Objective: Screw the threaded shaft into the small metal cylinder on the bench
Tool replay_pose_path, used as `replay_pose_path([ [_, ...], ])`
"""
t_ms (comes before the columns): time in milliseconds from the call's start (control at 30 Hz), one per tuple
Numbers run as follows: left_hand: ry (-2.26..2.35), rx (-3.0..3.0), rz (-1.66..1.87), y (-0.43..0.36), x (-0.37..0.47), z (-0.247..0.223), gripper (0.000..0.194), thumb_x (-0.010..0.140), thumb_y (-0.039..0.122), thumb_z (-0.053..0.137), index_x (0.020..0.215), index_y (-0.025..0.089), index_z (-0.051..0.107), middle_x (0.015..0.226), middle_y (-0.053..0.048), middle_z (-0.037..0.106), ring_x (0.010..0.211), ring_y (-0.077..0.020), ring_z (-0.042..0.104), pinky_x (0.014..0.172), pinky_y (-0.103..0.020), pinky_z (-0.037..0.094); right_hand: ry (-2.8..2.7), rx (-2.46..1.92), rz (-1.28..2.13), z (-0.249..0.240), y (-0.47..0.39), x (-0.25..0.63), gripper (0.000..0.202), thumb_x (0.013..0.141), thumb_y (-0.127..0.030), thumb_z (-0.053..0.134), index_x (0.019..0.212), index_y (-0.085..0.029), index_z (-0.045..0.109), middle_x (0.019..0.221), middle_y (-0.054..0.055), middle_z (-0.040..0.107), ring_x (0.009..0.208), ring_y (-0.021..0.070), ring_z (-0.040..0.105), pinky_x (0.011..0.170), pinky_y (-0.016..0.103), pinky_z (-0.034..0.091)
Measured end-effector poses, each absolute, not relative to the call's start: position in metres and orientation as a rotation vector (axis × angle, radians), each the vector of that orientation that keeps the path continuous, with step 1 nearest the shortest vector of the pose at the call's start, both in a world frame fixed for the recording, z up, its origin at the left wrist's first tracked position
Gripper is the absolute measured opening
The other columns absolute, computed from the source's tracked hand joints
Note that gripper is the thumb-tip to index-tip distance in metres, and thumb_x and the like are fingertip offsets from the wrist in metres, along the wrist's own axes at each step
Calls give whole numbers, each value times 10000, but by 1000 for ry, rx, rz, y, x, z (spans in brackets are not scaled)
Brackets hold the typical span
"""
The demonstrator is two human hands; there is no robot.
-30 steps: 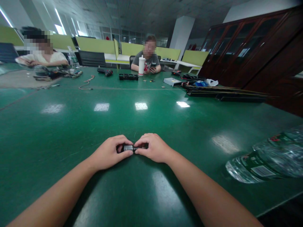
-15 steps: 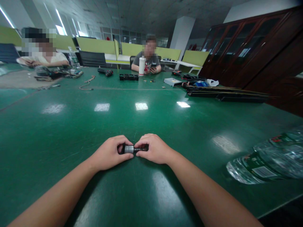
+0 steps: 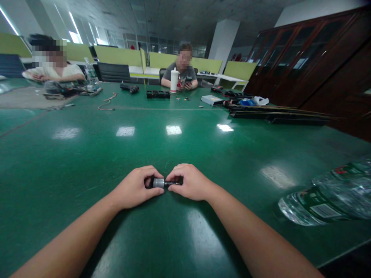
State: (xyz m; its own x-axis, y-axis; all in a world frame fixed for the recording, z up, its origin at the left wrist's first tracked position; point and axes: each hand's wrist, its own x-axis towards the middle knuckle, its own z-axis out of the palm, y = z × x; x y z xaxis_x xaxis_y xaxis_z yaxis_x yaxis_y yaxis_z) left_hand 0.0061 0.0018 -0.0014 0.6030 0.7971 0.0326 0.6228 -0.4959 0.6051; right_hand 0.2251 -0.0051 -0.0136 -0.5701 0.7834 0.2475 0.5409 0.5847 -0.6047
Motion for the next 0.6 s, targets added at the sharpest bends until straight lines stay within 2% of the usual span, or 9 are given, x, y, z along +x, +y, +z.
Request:
replay_pose_path([
  [600, 1134, 2276, 429, 1, 6, 0, 244, 781, 381, 695, 934, 192, 679, 789, 1, 601, 687, -148, 533, 609, -240, 379, -2318, -1098, 664, -11, -6, 226, 162, 696, -180, 769, 852, -184, 724, 752, -3, 652, 711, 120, 566, 690, 237, 413],
])
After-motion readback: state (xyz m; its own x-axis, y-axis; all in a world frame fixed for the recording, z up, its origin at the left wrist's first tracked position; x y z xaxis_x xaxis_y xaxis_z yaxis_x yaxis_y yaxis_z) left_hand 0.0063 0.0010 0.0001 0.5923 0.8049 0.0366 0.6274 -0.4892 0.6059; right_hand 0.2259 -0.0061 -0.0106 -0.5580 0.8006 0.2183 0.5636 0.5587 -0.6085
